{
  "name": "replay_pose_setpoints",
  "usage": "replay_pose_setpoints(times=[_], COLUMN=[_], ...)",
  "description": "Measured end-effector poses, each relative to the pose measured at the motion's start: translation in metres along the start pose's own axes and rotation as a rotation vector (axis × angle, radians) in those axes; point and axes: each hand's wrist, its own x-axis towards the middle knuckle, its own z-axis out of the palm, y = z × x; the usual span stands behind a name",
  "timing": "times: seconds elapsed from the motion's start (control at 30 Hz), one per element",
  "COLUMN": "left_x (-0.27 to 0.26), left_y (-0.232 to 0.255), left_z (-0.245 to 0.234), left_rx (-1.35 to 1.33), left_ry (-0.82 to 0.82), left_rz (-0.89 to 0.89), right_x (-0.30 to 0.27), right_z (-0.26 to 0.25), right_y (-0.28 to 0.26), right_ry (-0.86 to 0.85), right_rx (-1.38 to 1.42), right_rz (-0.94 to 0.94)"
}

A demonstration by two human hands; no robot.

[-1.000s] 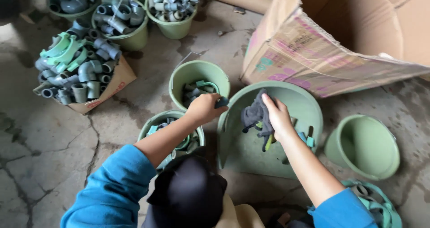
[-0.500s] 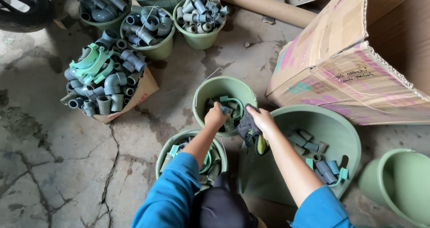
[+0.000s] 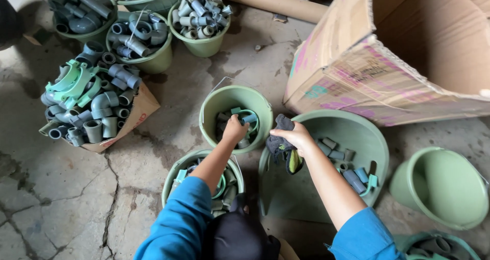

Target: The person sits on the floor and wipes small plastic pipe fittings with a cloth. They pick up each fitting from a central bucket, wipe it, and place it into a smaller bucket to the left. The process is repeated for multiple fittings throughout the clip.

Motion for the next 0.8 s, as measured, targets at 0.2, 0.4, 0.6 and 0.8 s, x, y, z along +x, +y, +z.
replay_pose_setpoints(times=[0.2,0.4,0.6,0.8], left_x=[-0.044,-0.202,-0.278,-0.287], left_y=[0.056,0.198,0.226,0.194], left_z=[0.009,-0.017,0.033,0.095], left_rx=[0.220,0.478,0.691,0.809], left_ry=[-0.302,-0.776,-0.992,-1.074], left_rz=[0.253,0.506,0.703,0.715], right_x=[-0.024,-0.106,-0.153,-0.173], right_z=[-0.051,-0.141,-0.216,-0.235], right_y=[0.048,0.091,0.162,0.214], right_ry=[0.029,0.144,0.296,0.357], right_rx=[0.301,0.456,0.486,0.465], right_rz=[0.058,0.205,0.289,0.341])
